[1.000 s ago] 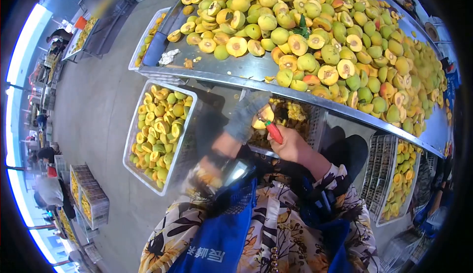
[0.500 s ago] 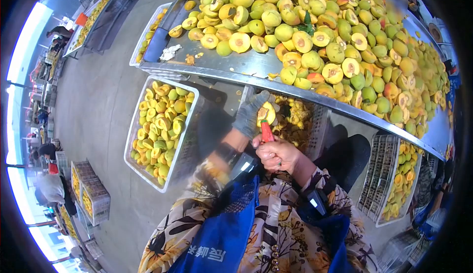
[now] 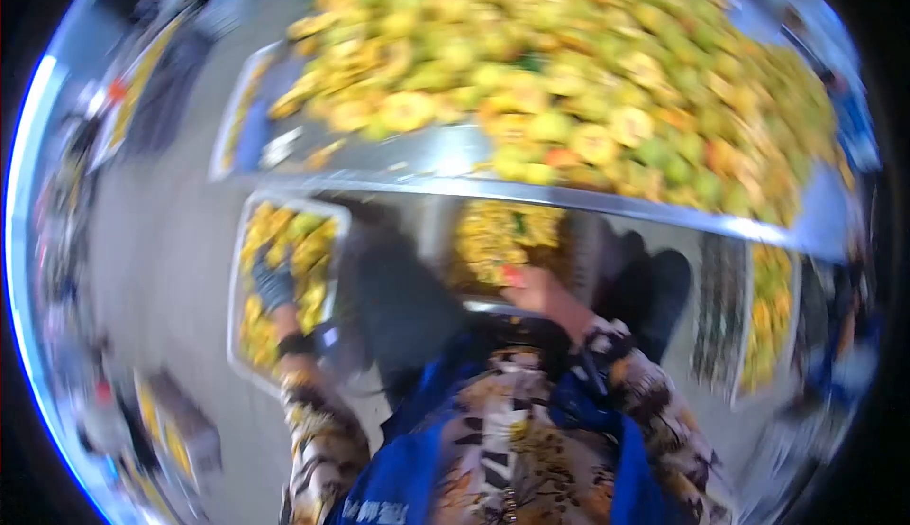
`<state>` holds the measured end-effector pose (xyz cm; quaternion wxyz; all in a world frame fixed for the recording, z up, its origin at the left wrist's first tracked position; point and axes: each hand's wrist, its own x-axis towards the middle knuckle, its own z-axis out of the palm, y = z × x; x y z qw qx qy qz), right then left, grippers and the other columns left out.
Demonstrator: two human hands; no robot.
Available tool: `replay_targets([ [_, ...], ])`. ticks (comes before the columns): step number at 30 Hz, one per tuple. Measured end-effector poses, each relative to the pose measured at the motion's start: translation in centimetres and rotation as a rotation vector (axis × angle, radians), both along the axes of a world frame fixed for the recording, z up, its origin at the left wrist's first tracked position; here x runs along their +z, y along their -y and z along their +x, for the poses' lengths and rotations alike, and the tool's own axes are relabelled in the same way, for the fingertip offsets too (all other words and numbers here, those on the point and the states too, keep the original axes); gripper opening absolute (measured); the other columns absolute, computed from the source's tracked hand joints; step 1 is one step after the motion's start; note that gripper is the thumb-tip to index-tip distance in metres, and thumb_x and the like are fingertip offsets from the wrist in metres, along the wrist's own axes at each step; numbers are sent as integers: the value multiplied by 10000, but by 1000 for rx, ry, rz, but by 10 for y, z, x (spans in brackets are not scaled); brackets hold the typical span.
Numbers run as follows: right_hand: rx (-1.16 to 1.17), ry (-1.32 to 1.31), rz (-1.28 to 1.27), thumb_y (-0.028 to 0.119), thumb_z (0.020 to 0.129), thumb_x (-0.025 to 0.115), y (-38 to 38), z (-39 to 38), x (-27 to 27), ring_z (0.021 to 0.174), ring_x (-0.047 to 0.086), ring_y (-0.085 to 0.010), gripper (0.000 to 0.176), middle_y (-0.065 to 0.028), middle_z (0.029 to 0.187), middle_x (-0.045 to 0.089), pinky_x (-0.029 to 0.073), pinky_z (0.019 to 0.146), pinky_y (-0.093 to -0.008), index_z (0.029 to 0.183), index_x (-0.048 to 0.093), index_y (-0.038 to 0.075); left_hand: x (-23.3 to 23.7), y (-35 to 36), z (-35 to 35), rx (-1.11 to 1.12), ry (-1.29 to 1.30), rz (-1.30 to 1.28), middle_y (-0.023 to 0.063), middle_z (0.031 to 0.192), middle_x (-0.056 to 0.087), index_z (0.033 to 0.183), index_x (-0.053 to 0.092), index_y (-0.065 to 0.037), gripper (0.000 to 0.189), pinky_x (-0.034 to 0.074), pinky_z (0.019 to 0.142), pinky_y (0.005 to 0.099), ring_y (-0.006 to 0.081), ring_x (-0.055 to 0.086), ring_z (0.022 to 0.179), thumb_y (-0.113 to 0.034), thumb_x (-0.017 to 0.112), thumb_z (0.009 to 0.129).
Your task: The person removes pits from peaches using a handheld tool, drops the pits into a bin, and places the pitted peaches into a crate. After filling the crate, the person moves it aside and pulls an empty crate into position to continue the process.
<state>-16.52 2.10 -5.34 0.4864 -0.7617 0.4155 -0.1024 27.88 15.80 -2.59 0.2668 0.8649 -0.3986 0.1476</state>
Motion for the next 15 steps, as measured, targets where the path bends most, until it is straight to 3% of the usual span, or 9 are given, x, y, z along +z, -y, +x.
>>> replay_targets([
  [1, 98, 54, -122, 253, 741, 553, -1, 2, -34, 743, 591, -316, 347, -163, 833, 602, 486, 668, -373, 1038, 549, 75, 21, 22, -1, -10, -69, 23, 142, 1032, 592, 1052, 570, -20, 406, 426, 845, 331, 253, 561, 916, -276, 657, 749],
  [2, 266, -133, -122, 217, 742, 522, -2, 2, -64, 776, 589, -305, 357, -156, 875, 601, 479, 678, -380, 1070, 524, 74, 38, 45, -13, -88, -275, -72, 144, 1051, 584, 1047, 570, -16, 387, 420, 856, 320, 259, 553, 944, -263, 649, 759],
  [3, 238, -180, -11, 228, 745, 514, 2, 9, -42, 805, 582, -307, 339, -156, 881, 598, 466, 692, -392, 1045, 532, 72, 26, 73, 6, -119, -200, -49, 133, 1072, 581, 1066, 571, -49, 384, 420, 856, 311, 245, 550, 965, -265, 652, 758],
  [4, 205, -231, 94, 239, 748, 505, 4, 17, -16, 834, 576, -310, 323, -156, 887, 596, 453, 707, -404, 1021, 540, 71, 60, 110, -33, -85, -171, 35, 137, 1079, 578, 1089, 560, -60, 391, 418, 860, 312, 240, 552, 969, -248, 651, 758],
  [5, 140, -184, 75, 235, 739, 546, 4, 20, -20, 835, 574, -323, 298, -179, 862, 592, 447, 716, -409, 960, 547, 36, 55, 142, -32, -247, -154, 9, 159, 1100, 563, 1119, 536, -44, 467, 414, 866, 325, 275, 541, 997, -284, 662, 739],
  [8, 58, -137, 49, 242, 732, 592, 3, 8, 13, 828, 571, -345, 299, -201, 835, 589, 440, 722, -419, 905, 551, 2, 73, 234, -83, -292, -14, 323, 180, 1121, 545, 1142, 514, -32, 557, 402, 882, 353, 325, 515, 1031, -358, 662, 715],
  [9, 46, -139, 53, 248, 733, 595, 2, 3, 26, 825, 570, -350, 304, -200, 834, 590, 439, 720, -422, 908, 549, 3, 52, 262, -81, -335, -3, 299, 194, 1154, 518, 1142, 508, -22, 618, 390, 895, 369, 337, 493, 1062, -420, 655, 692],
  [13, -77, 4, -43, 255, 741, 588, -10, -18, 8, 790, 571, -364, 298, -202, 800, 589, 438, 698, -434, 899, 542, 6, 57, 304, -123, -203, -36, 742, 207, 1196, 480, 1121, 522, -24, 633, 376, 922, 359, 318, 462, 1110, -436, 656, 660],
  [15, -99, 65, -119, 264, 741, 588, -13, -19, -14, 768, 573, -368, 301, -204, 781, 588, 438, 683, -441, 899, 538, 13, 58, 300, -131, -249, 49, 711, 207, 1183, 488, 1119, 524, -27, 640, 379, 920, 360, 326, 465, 1102, -442, 659, 651],
])
